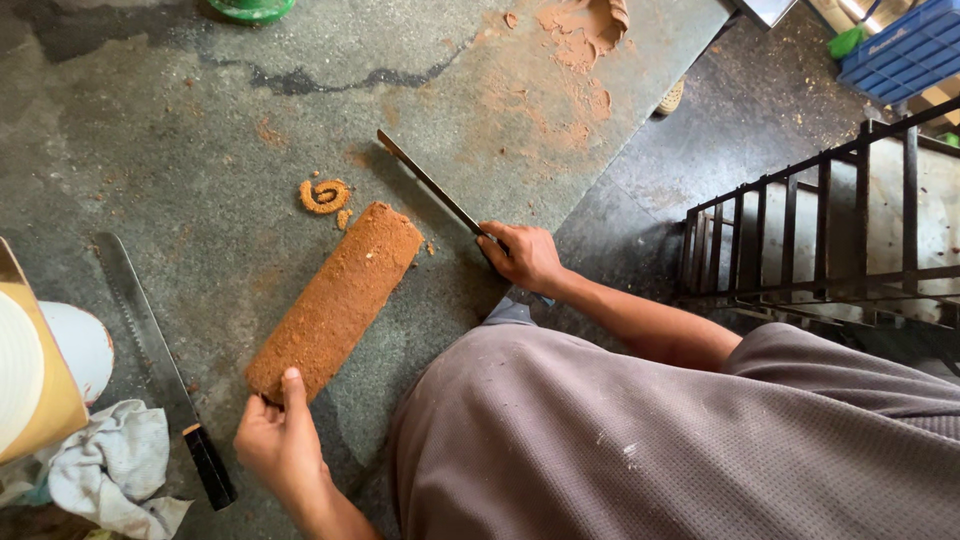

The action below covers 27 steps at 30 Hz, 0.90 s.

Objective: The person slices a cylindrical cake roll into several pieces using a long knife, holding the roll by hand and making vertical cuts to create individual rounds.

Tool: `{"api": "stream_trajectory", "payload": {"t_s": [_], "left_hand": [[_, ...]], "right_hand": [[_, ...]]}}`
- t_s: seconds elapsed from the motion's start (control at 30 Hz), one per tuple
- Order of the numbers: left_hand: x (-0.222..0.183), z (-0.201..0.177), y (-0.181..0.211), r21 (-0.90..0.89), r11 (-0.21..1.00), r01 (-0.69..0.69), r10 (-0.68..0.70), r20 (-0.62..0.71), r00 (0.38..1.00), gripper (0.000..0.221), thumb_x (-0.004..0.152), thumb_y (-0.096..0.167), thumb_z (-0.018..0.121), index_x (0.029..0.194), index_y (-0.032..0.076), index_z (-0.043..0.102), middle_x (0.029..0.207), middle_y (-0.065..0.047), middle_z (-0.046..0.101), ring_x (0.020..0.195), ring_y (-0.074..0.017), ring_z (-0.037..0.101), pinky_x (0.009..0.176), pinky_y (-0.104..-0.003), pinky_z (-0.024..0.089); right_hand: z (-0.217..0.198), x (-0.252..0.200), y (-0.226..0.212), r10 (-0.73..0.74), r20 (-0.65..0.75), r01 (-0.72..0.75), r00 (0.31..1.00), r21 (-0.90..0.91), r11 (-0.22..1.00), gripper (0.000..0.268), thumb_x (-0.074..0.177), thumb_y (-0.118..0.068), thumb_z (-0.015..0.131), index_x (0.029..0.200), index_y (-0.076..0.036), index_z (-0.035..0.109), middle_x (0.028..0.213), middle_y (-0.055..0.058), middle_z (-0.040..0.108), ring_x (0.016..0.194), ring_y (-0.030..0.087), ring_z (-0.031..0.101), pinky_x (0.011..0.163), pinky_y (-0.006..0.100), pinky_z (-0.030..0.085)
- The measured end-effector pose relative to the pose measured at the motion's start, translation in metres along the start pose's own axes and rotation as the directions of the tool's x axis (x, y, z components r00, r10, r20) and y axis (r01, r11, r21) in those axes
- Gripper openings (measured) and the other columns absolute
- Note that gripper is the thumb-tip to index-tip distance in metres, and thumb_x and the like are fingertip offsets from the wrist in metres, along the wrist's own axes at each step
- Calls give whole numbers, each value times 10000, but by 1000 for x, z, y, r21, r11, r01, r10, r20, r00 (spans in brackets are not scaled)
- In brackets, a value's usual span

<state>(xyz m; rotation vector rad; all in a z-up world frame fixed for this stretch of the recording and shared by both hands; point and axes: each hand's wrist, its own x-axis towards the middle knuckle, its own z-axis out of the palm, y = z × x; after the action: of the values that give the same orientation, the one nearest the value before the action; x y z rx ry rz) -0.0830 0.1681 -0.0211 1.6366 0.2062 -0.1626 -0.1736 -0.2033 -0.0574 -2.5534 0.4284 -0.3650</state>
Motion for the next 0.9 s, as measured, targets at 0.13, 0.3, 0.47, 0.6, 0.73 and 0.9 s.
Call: {"api": "stream_trajectory", "payload": {"t_s": [0.13, 0.3, 0.47, 0.6, 0.73, 0.9], "left_hand": [[9, 9, 3, 46, 998, 41, -42, 32, 999, 274, 1015, 104, 710, 1151, -130, 669, 1095, -136, 751, 953, -126, 695, 831, -250, 537], [16, 24, 4, 21, 998, 59, -60, 71, 996, 276, 987, 98, 735, 1154, -115, 686, 1075, -124, 751, 930, -111, 685, 826, -241, 534], [21, 22, 3, -134, 989, 58, -45, 98, 994, 392, 949, 87, 766, 1249, -125, 629, 1212, -151, 720, 1055, -134, 691, 926, -252, 550], [14, 26, 14, 45, 999, -22, 22, -12, 1000, 670, 894, 191, 824, 1408, -70, 483, 1324, -205, 657, 1180, -233, 674, 1007, -340, 541], [-3, 34, 40, 654, 699, -289, 400, -24, 916, 785, 872, 280, 887, 1456, -45, 475, 1413, -303, 569, 1305, -460, 529, 1098, -534, 423], [-3, 58, 69, 594, 622, -509, 493, 208, 845, 749, 897, 316, 850, 1475, 5, 489, 1490, -241, 554, 1421, -423, 477, 1197, -532, 375]], "right_hand": [[1, 1, 0, 2, -1, -2, 1000, 10, 1000, 268, 972, -283, 668, 1168, -107, 718, 873, 159, 744, 734, 354, 717, 611, 452, 545], [1, -3, 1, 11, -3, -11, 1000, 15, 1000, 248, 986, -283, 665, 1158, -112, 718, 853, 164, 735, 733, 356, 716, 621, 448, 552], [4, -3, 0, 14, -36, -14, 999, -10, 1000, 255, 968, -283, 687, 1154, -114, 729, 797, 169, 715, 706, 363, 704, 604, 458, 537], [3, -1, 0, 59, -5, -59, 998, 20, 998, 258, 960, -279, 689, 1151, -112, 736, 730, 169, 689, 633, 345, 684, 570, 453, 522], [5, 2, -2, 45, -26, -45, 999, -4, 999, 254, 956, -282, 693, 1140, -113, 737, 746, 159, 700, 622, 320, 690, 563, 439, 523], [6, 2, 2, 26, 3, -26, 1000, -4, 1000, 252, 971, -289, 686, 1144, -109, 722, 770, 155, 708, 634, 307, 701, 566, 424, 527]]}}
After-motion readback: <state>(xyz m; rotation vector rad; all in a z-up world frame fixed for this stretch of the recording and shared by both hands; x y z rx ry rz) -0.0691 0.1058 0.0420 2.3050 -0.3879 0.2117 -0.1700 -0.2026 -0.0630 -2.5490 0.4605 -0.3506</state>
